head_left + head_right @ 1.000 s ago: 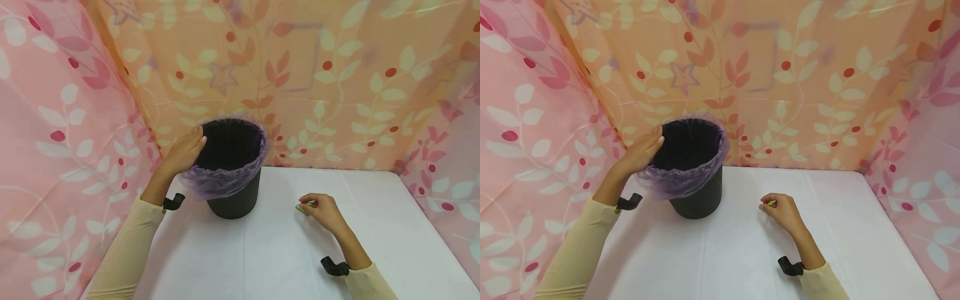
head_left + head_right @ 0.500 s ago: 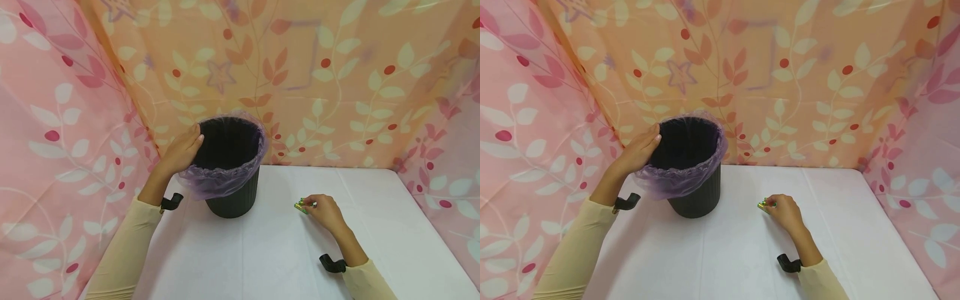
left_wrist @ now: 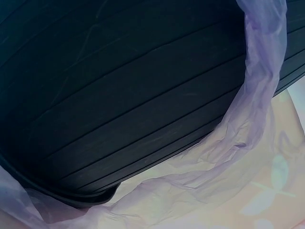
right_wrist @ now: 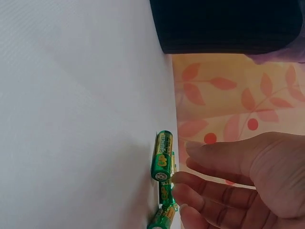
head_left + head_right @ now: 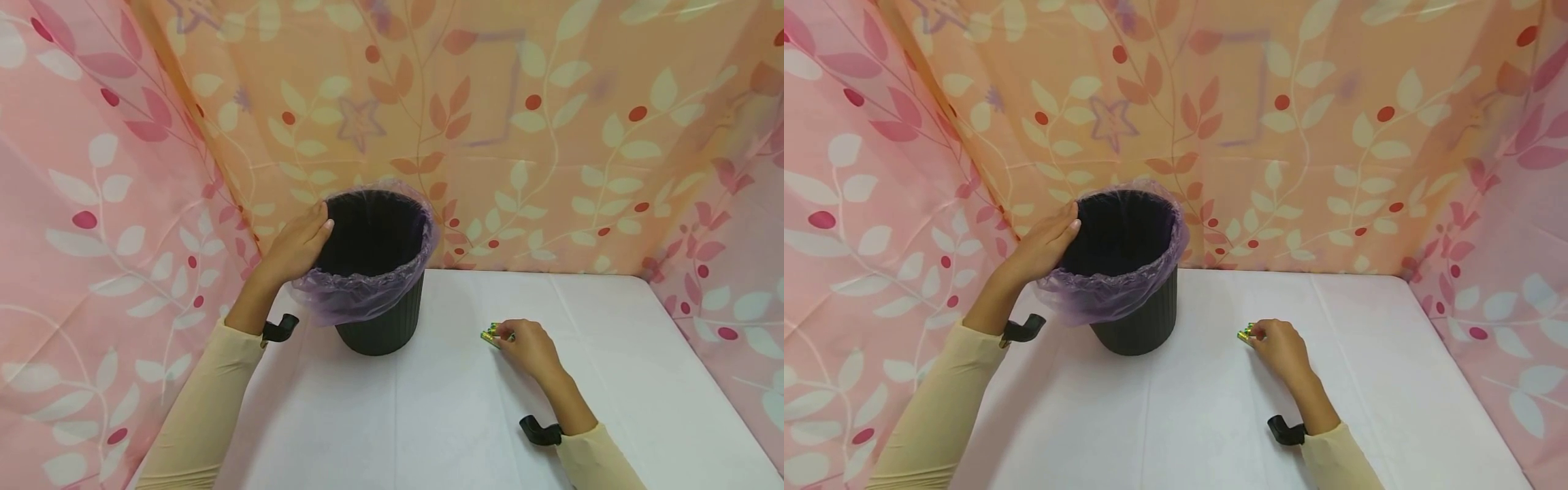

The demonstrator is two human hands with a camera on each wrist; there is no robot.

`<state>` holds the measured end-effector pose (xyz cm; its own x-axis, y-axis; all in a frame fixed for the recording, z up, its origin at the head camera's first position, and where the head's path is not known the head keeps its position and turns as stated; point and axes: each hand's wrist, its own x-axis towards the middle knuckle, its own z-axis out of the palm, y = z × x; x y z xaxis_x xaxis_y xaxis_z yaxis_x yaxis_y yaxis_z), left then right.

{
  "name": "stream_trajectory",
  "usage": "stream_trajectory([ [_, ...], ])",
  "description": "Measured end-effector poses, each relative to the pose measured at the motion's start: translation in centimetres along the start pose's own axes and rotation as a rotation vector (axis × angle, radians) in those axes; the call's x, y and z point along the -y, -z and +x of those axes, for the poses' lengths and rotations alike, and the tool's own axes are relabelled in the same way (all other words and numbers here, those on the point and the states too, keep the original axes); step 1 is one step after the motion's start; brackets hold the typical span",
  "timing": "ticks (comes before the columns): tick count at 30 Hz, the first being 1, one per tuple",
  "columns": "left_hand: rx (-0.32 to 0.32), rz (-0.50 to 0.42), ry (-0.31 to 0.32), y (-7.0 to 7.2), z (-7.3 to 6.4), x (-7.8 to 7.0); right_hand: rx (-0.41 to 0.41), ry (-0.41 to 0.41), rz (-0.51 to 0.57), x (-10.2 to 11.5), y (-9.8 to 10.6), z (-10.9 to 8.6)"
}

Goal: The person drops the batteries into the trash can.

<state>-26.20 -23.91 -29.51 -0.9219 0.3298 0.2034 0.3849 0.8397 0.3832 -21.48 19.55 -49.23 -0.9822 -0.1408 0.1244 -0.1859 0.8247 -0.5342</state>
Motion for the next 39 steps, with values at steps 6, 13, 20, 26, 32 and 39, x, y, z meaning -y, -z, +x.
stream_trajectory([
  [6,0.005,0.003,-0.004,0.05,0.03,-0.10,0.000,-0.011,-0.023,-0.01,-0.20,-0.02],
  [13,0.021,0.019,-0.007,0.16,-0.02,-0.16,0.005,-0.027,-0.033,0.15,-0.39,-0.05],
  [20,0.026,0.038,-0.008,0.29,-0.12,-0.30,0.007,-0.031,-0.063,-0.02,-0.55,-0.08],
  [26,0.029,0.041,-0.010,0.20,0.00,-0.17,0.023,-0.017,-0.092,-0.14,-0.70,-0.18],
  [32,0.029,0.036,-0.008,0.07,0.10,0.02,0.028,-0.011,-0.120,-0.17,-0.78,-0.26],
  [39,0.017,0.029,-0.006,0.06,0.01,-0.01,0.047,-0.026,-0.144,-0.16,-0.95,-0.25],
])
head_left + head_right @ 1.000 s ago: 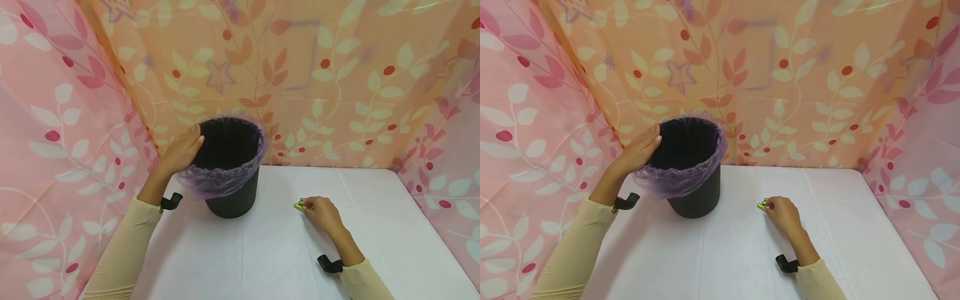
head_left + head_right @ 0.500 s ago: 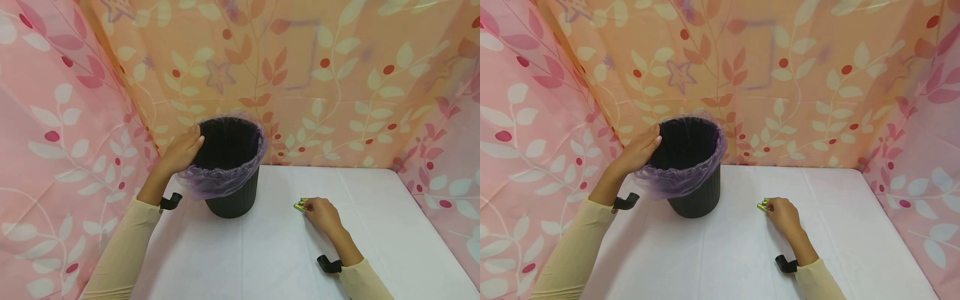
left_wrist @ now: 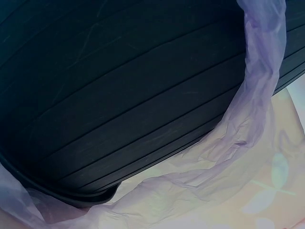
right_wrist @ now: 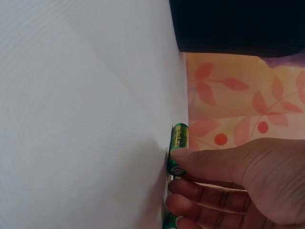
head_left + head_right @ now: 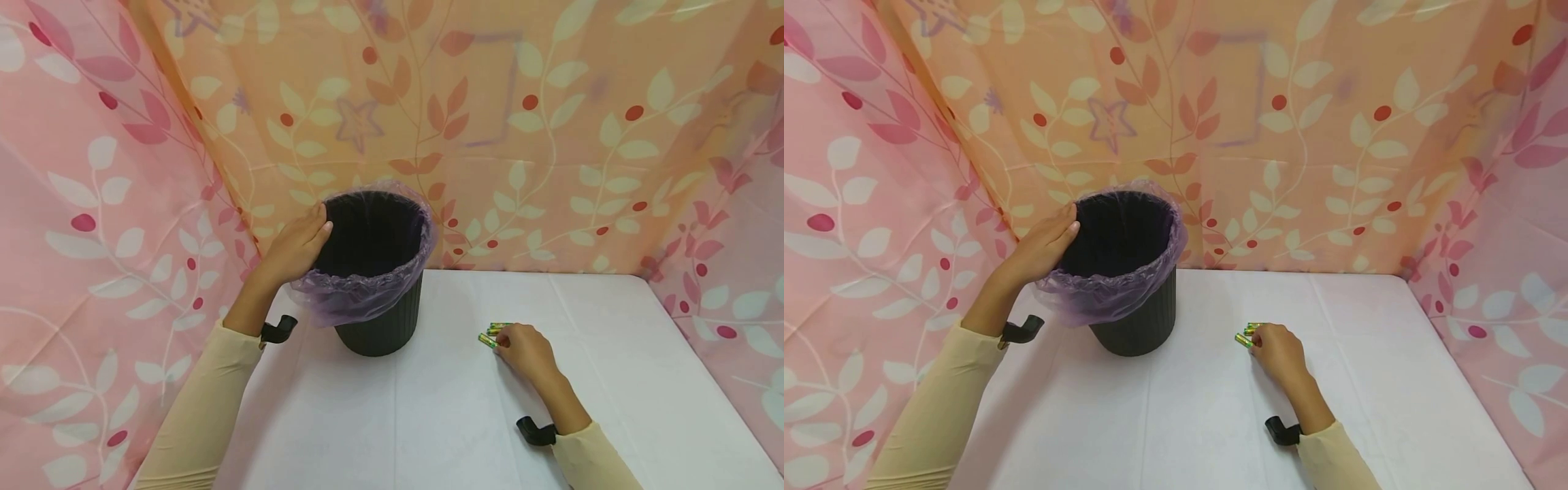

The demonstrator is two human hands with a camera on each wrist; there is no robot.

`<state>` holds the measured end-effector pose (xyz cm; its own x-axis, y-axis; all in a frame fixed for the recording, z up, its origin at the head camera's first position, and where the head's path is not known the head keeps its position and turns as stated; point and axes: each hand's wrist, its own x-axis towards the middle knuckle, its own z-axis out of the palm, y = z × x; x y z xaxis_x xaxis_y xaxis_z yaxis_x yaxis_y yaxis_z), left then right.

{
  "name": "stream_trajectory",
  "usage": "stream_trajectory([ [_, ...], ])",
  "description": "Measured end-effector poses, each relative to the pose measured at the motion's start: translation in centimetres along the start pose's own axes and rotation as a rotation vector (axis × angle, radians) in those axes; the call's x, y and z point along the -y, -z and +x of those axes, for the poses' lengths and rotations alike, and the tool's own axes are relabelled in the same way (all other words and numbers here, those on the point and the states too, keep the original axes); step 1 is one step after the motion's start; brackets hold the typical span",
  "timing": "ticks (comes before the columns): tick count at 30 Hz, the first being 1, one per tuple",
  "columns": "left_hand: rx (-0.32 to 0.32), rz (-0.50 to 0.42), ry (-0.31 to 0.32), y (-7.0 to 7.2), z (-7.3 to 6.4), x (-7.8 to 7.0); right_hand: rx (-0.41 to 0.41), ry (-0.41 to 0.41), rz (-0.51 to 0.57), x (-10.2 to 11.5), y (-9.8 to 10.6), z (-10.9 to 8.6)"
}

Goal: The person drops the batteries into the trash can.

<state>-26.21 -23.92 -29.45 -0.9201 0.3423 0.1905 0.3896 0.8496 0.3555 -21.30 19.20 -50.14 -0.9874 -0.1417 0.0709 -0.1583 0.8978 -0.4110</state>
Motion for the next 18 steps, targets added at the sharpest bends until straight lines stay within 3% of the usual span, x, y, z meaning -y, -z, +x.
stream_trajectory([
  [18,0.000,-0.011,0.014,0.00,-0.04,0.00,-0.007,-0.001,-0.032,0.19,-0.17,-0.07],
])
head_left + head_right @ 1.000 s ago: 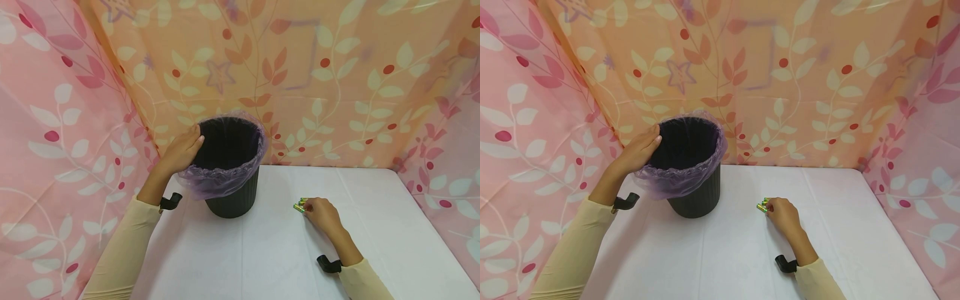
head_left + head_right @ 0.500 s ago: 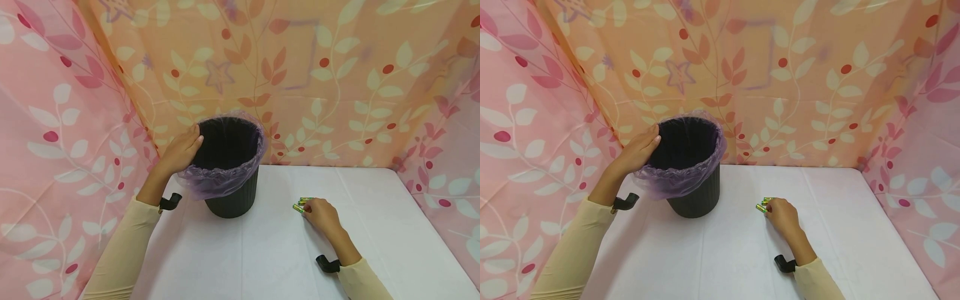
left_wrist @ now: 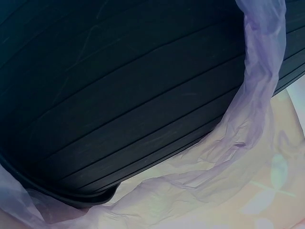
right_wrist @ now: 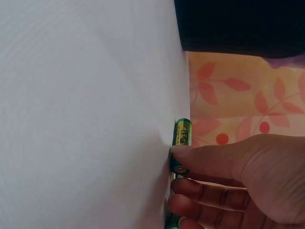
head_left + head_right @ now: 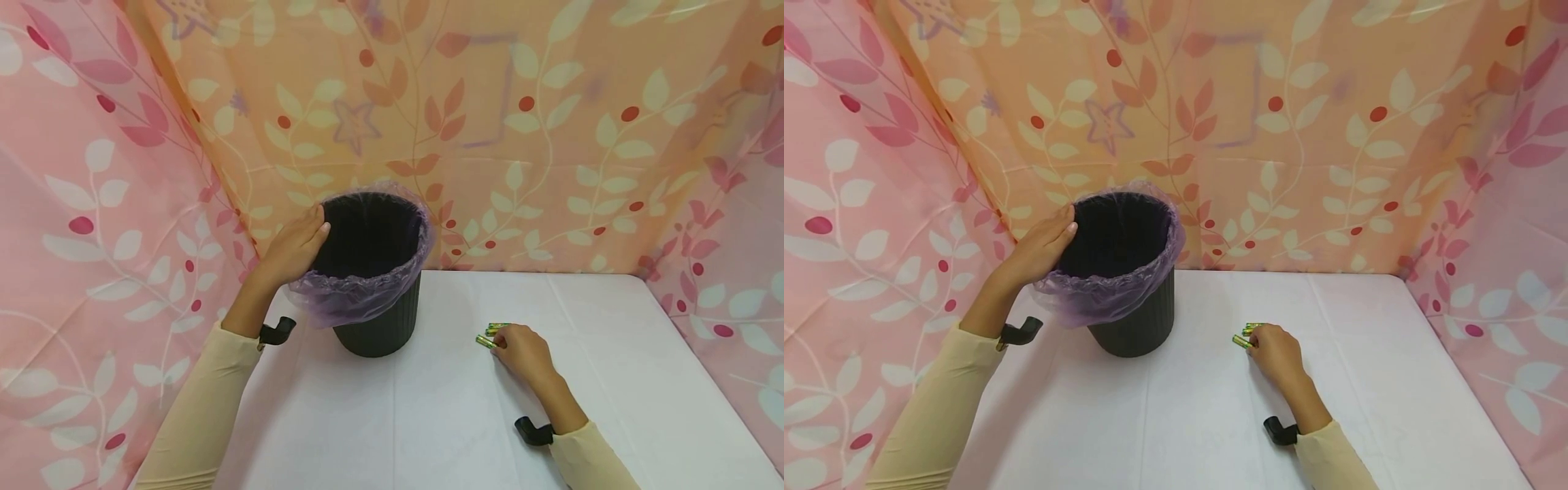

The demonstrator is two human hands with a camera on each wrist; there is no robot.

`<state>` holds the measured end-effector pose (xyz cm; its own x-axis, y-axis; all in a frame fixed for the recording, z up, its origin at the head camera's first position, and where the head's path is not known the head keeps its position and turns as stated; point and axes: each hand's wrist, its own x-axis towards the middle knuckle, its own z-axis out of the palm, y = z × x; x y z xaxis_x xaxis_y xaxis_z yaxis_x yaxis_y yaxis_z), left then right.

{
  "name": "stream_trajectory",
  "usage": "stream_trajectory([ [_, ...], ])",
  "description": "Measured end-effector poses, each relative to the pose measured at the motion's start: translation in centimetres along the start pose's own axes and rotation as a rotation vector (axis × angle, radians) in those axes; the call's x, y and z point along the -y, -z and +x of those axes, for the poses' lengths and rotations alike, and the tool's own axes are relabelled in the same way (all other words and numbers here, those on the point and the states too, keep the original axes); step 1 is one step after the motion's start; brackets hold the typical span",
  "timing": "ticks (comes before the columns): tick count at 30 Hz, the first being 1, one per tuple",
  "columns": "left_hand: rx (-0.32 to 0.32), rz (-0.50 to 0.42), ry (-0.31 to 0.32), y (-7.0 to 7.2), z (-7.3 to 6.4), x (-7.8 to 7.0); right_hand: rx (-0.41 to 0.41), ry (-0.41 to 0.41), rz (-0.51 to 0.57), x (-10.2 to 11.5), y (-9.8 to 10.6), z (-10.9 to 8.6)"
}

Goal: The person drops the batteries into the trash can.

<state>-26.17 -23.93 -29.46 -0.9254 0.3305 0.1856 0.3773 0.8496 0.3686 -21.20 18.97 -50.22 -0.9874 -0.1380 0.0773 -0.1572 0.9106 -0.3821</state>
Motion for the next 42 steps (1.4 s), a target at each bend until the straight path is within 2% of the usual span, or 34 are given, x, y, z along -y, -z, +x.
stream_trajectory([
  [15,0.004,-0.003,0.004,0.2,-0.2,0.3,0.021,0.010,0.013,0.1,-0.3,0.2],
  [22,0.000,-0.008,0.001,0.4,-0.3,0.3,0.004,0.047,0.026,0.4,0.1,0.4],
  [32,-0.008,-0.002,-0.001,0.5,-0.3,0.5,0.003,0.107,0.117,1.3,1.0,0.4],
  [38,0.010,0.007,-0.015,0.0,0.4,0.1,-0.009,0.118,0.177,2.2,2.4,-0.5],
  [42,0.003,0.005,-0.010,-0.1,0.3,0.1,-0.029,0.147,0.222,3.0,3.0,-0.7],
])
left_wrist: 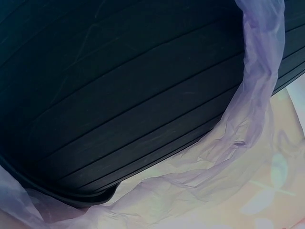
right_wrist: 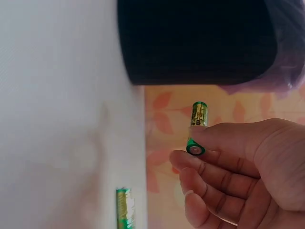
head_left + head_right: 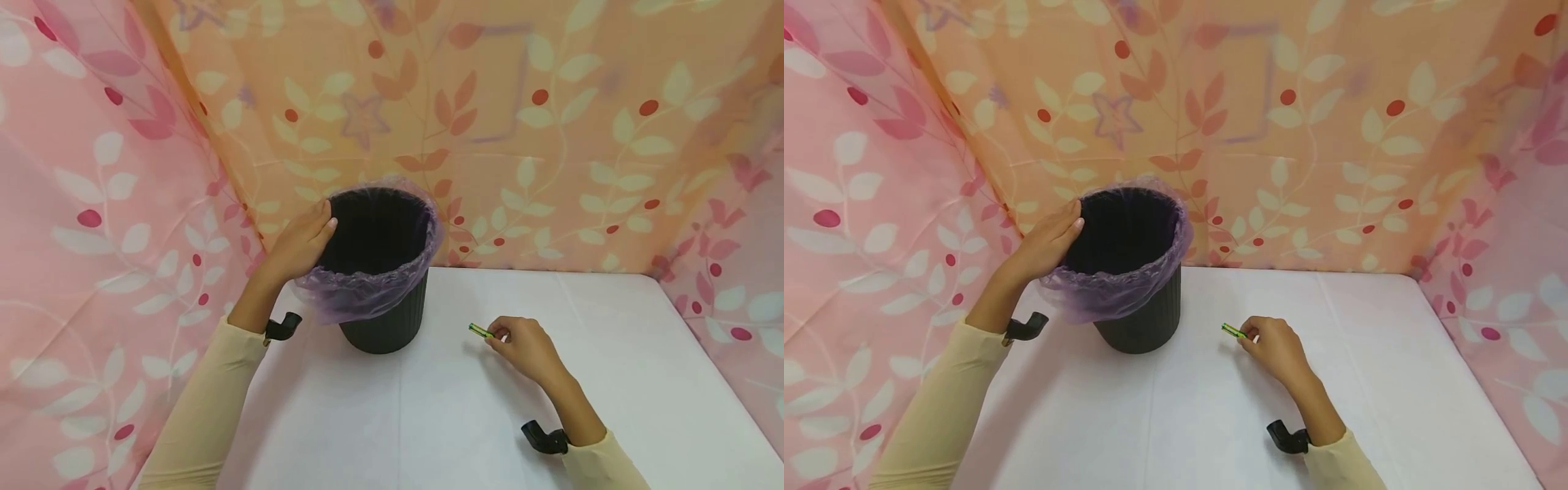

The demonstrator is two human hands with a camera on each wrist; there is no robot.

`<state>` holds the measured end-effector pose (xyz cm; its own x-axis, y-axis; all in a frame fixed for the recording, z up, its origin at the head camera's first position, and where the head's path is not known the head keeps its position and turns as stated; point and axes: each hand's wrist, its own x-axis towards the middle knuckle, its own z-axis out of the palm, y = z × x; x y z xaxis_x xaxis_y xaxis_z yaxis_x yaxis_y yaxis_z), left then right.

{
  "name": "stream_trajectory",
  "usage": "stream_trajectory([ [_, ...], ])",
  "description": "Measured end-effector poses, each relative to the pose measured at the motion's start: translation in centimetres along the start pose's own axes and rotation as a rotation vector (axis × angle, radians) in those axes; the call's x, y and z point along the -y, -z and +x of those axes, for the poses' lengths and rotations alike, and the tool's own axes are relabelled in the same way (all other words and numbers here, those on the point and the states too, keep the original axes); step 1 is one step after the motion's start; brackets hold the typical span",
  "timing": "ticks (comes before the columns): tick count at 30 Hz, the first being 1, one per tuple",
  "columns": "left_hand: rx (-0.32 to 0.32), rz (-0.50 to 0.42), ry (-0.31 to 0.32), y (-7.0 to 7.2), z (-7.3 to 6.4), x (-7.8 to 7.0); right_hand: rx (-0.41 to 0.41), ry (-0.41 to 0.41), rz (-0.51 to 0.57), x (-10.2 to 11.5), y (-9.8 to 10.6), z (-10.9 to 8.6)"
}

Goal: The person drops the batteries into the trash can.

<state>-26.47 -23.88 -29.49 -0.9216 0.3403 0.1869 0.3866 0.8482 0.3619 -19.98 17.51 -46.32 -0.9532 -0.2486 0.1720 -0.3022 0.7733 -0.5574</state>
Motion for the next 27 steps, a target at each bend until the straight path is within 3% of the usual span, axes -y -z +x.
stream_trajectory([
  [27,-0.009,-0.026,-0.006,0.1,-0.1,0.0,-0.029,0.250,0.048,8.9,7.1,1.8],
])
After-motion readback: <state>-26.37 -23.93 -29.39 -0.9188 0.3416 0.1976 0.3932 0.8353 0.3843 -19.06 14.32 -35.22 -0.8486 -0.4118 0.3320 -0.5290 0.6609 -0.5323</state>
